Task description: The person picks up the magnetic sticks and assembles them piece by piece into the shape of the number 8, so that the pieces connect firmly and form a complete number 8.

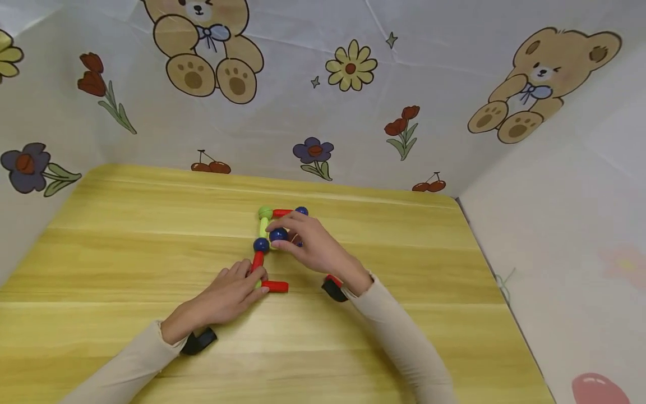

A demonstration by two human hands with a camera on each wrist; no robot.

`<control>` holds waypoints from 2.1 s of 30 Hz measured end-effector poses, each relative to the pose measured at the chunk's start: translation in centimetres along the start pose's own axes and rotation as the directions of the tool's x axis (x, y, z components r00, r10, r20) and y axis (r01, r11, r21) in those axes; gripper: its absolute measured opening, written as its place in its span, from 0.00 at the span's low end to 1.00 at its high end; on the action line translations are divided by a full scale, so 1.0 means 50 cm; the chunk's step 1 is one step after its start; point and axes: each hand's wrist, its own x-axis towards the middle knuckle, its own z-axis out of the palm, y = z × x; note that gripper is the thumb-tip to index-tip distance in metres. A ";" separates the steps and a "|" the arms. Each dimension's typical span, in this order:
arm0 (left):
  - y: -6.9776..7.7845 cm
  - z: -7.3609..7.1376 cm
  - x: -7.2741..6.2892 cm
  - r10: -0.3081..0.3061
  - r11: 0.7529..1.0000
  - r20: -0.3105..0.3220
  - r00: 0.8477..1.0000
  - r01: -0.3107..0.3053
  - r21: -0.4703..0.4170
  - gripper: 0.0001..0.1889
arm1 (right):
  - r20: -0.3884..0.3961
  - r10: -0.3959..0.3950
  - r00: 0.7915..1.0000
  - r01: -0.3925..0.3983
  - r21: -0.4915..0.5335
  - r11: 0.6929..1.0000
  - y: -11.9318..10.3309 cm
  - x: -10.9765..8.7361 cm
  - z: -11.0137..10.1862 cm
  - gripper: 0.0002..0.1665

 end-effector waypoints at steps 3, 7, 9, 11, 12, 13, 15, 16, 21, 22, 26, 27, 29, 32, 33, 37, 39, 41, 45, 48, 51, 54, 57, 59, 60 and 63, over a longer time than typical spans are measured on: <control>-0.002 0.001 0.000 -0.009 1.000 0.008 1.000 0.009 -0.007 0.10 | 0.011 0.049 0.999 -0.049 0.006 0.999 0.008 -0.047 0.006 0.16; -0.002 0.002 -0.001 -0.026 1.000 0.014 1.000 0.027 -0.008 0.09 | 0.046 0.125 0.991 -0.125 0.006 0.992 0.021 -0.099 0.018 0.16; -0.002 0.001 -0.002 -0.037 0.999 0.015 0.999 0.037 -0.004 0.09 | 0.074 0.150 0.986 -0.151 0.009 0.988 0.027 -0.116 0.024 0.17; -0.003 0.001 -0.003 -0.041 0.999 0.017 0.999 0.041 -0.002 0.10 | 0.094 0.166 0.982 -0.167 0.006 0.986 0.031 -0.129 0.032 0.19; -0.003 0.000 -0.002 -0.042 0.999 0.019 0.999 0.042 -0.002 0.10 | 0.101 0.171 0.980 -0.172 -0.001 0.985 0.032 -0.133 0.036 0.20; -0.004 0.000 -0.002 -0.044 0.999 0.020 0.999 0.044 -0.003 0.10 | 0.106 0.172 0.979 -0.172 -0.012 0.985 0.033 -0.136 0.040 0.20; -0.004 -0.001 -0.001 -0.044 0.999 0.022 0.999 0.044 -0.007 0.10 | 0.107 0.181 0.978 -0.179 -0.031 0.983 0.031 -0.139 0.047 0.21; -0.003 -0.001 0.000 -0.043 0.999 0.022 0.999 0.043 -0.007 0.10 | 0.103 0.187 0.977 -0.183 -0.047 0.982 0.031 -0.140 0.050 0.20; 0.001 0.000 0.001 -0.028 1.000 0.020 0.999 0.028 -0.001 0.10 | 0.096 0.203 0.975 -0.195 -0.078 0.978 0.031 -0.145 0.062 0.18; 0.001 0.000 0.001 -0.022 1.000 0.017 1.000 0.022 -0.001 0.10 | 0.098 0.200 0.975 -0.193 -0.076 0.978 0.032 -0.146 0.064 0.18; 0.001 0.001 0.001 -0.020 1.000 0.016 1.000 0.020 0.009 0.11 | 0.109 0.187 0.976 -0.181 -0.066 0.981 0.035 -0.147 0.071 0.18; 0.001 0.001 0.002 -0.019 1.000 0.014 1.000 0.019 0.007 0.11 | 0.108 0.185 0.977 -0.178 -0.070 0.982 0.036 -0.147 0.072 0.18; 0.001 0.001 0.003 -0.021 1.000 0.016 1.000 0.021 0.009 0.11 | 0.103 0.182 0.978 -0.174 -0.079 0.982 0.037 -0.147 0.075 0.18; 0.002 0.001 0.004 -0.020 1.000 0.012 1.000 0.020 0.011 0.11 | 0.098 0.178 0.979 -0.169 -0.087 0.982 0.039 -0.147 0.077 0.17; 0.002 0.001 0.004 -0.020 1.000 0.011 1.000 0.020 0.014 0.11 | 0.097 0.177 0.979 -0.168 -0.088 0.982 0.038 -0.147 0.077 0.17; 0.004 0.002 0.003 -0.018 1.000 0.004 1.000 0.018 0.015 0.11 | 0.101 0.182 0.978 -0.173 -0.089 0.981 0.036 -0.147 0.079 0.17; 0.006 0.001 0.002 -0.015 1.000 0.001 1.000 0.015 0.016 0.11 | 0.106 0.187 0.977 -0.178 -0.090 0.980 0.034 -0.147 0.080 0.17; 0.007 -0.001 0.001 -0.012 1.000 -0.002 1.000 0.012 0.016 0.10 | 0.109 0.188 0.976 -0.179 -0.091 0.980 0.033 -0.147 0.080 0.17; 0.009 -0.003 -0.002 0.005 1.000 -0.027 1.000 -0.005 0.021 0.10 | 0.112 0.187 0.976 -0.176 -0.101 0.979 0.033 -0.146 0.083 0.16; 0.008 0.000 -0.002 0.014 1.000 -0.050 0.999 -0.014 0.015 0.09 | 0.112 0.184 0.976 -0.173 -0.100 0.980 0.032 -0.146 0.084 0.16; 0.005 0.007 -0.002 0.019 1.000 -0.072 0.997 -0.018 0.023 0.09 | 0.117 0.185 0.976 -0.173 -0.102 0.980 0.030 -0.145 0.085 0.17; 0.003 0.010 -0.001 0.022 0.999 -0.085 0.996 -0.019 0.031 0.10 | 0.123 0.188 0.974 -0.175 -0.112 0.978 0.029 -0.145 0.085 0.17; 0.002 0.007 -0.001 0.036 0.999 -0.080 0.996 -0.035 0.019 0.10 | 0.123 0.198 0.972 -0.183 -0.124 0.975 0.026 -0.146 0.081 0.19; 0.001 0.000 -0.002 0.044 0.999 -0.060 0.997 -0.043 0.005 0.10 | 0.125 0.207 0.970 -0.190 -0.133 0.973 0.025 -0.147 0.077 0.21; 0.001 -0.004 -0.002 0.043 0.999 -0.045 0.998 -0.044 -0.012 0.11 | 0.127 0.211 0.969 -0.193 -0.141 0.971 0.025 -0.148 0.075 0.22; -0.003 -0.015 -0.001 0.035 0.998 -0.003 0.999 -0.036 -0.059 0.12 | 0.133 0.217 0.967 -0.195 -0.157 0.968 0.027 -0.152 0.067 0.23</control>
